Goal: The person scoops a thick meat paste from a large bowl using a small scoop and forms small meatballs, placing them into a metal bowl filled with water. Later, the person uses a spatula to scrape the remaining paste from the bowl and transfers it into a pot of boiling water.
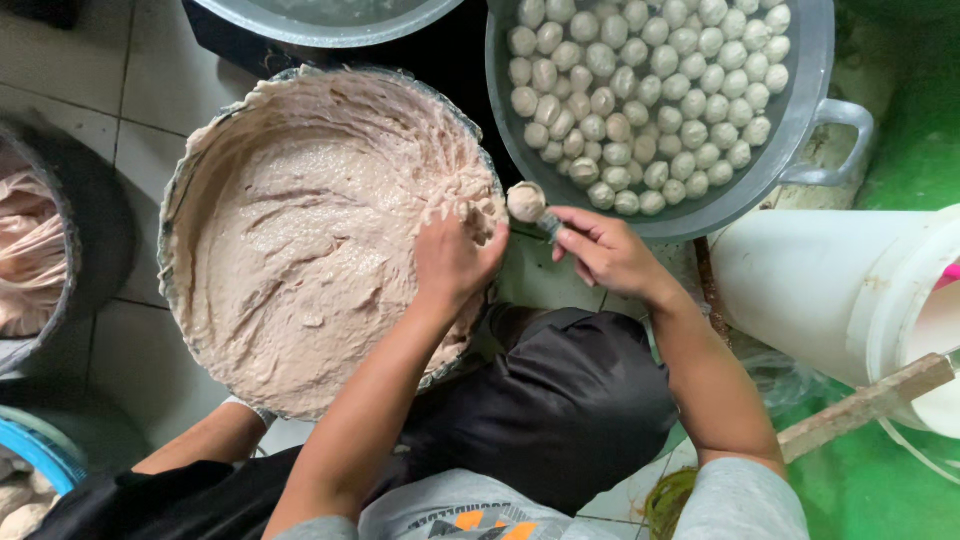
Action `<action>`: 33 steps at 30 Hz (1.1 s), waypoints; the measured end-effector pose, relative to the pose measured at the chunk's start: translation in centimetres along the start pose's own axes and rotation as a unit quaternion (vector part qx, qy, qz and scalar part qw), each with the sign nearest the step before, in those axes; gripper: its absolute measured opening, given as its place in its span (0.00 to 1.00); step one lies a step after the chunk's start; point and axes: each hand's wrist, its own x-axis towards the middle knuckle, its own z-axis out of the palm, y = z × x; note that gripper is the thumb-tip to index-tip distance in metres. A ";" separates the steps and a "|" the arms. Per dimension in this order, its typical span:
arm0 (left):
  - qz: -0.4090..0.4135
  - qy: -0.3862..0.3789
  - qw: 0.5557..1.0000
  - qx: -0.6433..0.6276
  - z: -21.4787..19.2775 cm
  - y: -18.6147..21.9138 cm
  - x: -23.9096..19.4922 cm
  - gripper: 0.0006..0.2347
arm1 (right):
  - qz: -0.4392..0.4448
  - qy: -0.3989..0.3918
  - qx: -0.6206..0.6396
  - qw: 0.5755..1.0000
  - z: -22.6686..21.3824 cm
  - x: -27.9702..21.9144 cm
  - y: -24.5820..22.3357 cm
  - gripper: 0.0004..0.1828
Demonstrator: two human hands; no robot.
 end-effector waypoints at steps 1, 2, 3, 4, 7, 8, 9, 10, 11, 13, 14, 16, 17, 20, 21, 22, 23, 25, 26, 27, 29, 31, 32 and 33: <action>0.001 -0.006 1.000 0.018 -0.6 -0.2 -0.2 0.17 | -0.002 0.034 0.006 0.999 -0.9 0.2 0.4 0.25; 0.003 -0.013 0.999 0.037 -1.4 -0.5 -0.3 0.19 | -0.004 0.069 0.013 0.998 -1.8 0.5 0.7 0.25; 0.004 -0.018 0.998 0.055 -2.1 -0.8 -0.5 0.21 | -0.006 0.102 0.019 0.995 -2.6 0.9 1.0 0.26; 0.019 -0.036 0.997 0.064 -2.8 -1.2 -0.5 0.22 | 0.014 0.159 -0.045 0.986 -3.4 1.3 1.3 0.27; 0.071 -0.071 0.991 0.094 -4.7 -2.7 -1.4 0.27 | -0.005 0.295 -0.261 0.919 -5.4 1.9 2.4 0.26; 0.090 -0.070 0.988 0.107 -5.2 -3.2 -1.9 0.30 | -0.065 0.315 -0.348 0.881 -5.9 2.0 2.7 0.25; 0.109 -0.067 0.985 0.119 -5.8 -3.6 -2.5 0.32 | -0.125 0.329 -0.433 0.830 -6.4 2.1 2.9 0.24; 0.112 -0.077 0.984 0.118 -6.3 -4.0 -3.2 0.33 | -0.103 0.337 -0.436 0.828 -6.3 2.1 3.2 0.24; 0.120 -0.079 0.983 0.117 -6.7 -4.2 -3.4 0.34 | -0.088 0.348 -0.441 0.823 -6.3 2.4 3.1 0.24; 0.122 -0.086 0.981 0.122 -7.6 -4.3 -3.9 0.36 | -0.065 0.369 -0.446 0.813 -6.1 2.1 2.4 0.24; 0.117 -0.090 0.981 0.127 -7.9 -4.2 -4.0 0.36 | -0.056 0.378 -0.447 0.809 -5.9 2.0 1.9 0.24; 0.084 -0.119 0.981 0.126 -8.6 -4.4 -4.5 0.37 | -0.011 0.385 -0.437 0.813 -5.7 1.5 0.9 0.25; 0.064 -0.138 0.980 0.126 -8.9 -4.6 -5.0 0.37 | -0.022 0.393 -0.429 0.813 -5.6 1.1 0.5 0.24; 0.062 -0.137 0.981 0.121 -9.2 -4.7 -5.4 0.37 | -0.075 0.419 -0.416 0.804 -5.3 0.2 -1.1 0.23; 0.060 -0.137 0.980 0.128 -9.4 -4.8 -5.7 0.38 | -0.106 0.428 -0.418 0.794 -5.0 -0.2 -1.8 0.22; 0.058 -0.138 0.980 0.135 -9.4 -4.8 -5.8 0.39 | -0.137 0.438 -0.420 0.783 -4.6 -0.5 -2.5 0.22; 0.054 -0.138 0.979 0.143 -9.6 -4.8 -6.0 0.39 | -0.142 0.437 -0.416 0.785 -4.1 -0.8 -3.3 0.22; 0.019 -0.161 0.976 0.145 -10.0 -4.9 -6.5 0.39 | -0.152 0.435 -0.407 0.789 -3.0 -1.5 -5.1 0.21; 0.002 -0.172 0.974 0.146 -10.2 -4.9 -6.8 0.39 | -0.160 0.428 -0.398 0.796 -2.1 -2.0 -6.1 0.21; 0.012 -0.158 0.977 0.140 -10.5 -5.0 -7.0 0.39 | -0.168 0.421 -0.389 0.802 -1.2 -2.5 -7.1 0.21; 0.033 -0.129 0.983 0.127 -11.1 -5.1 -7.8 0.38 | -0.190 0.403 -0.389 0.806 0.9 -3.5 -9.4 0.21; 0.031 -0.117 0.986 0.116 -11.8 -5.2 -8.4 0.37 | -0.216 0.382 -0.409 0.800 3.0 -4.4 -11.8 0.20; 0.030 -0.111 0.987 0.111 -12.1 -5.3 -8.5 0.36 | -0.239 0.358 -0.406 0.806 4.1 -4.8 -13.0 0.20; 0.036 -0.105 0.988 0.109 -12.5 -5.4 -8.8 0.35 | -0.262 0.334 -0.403 0.811 5.2 -5.4 -14.0 0.20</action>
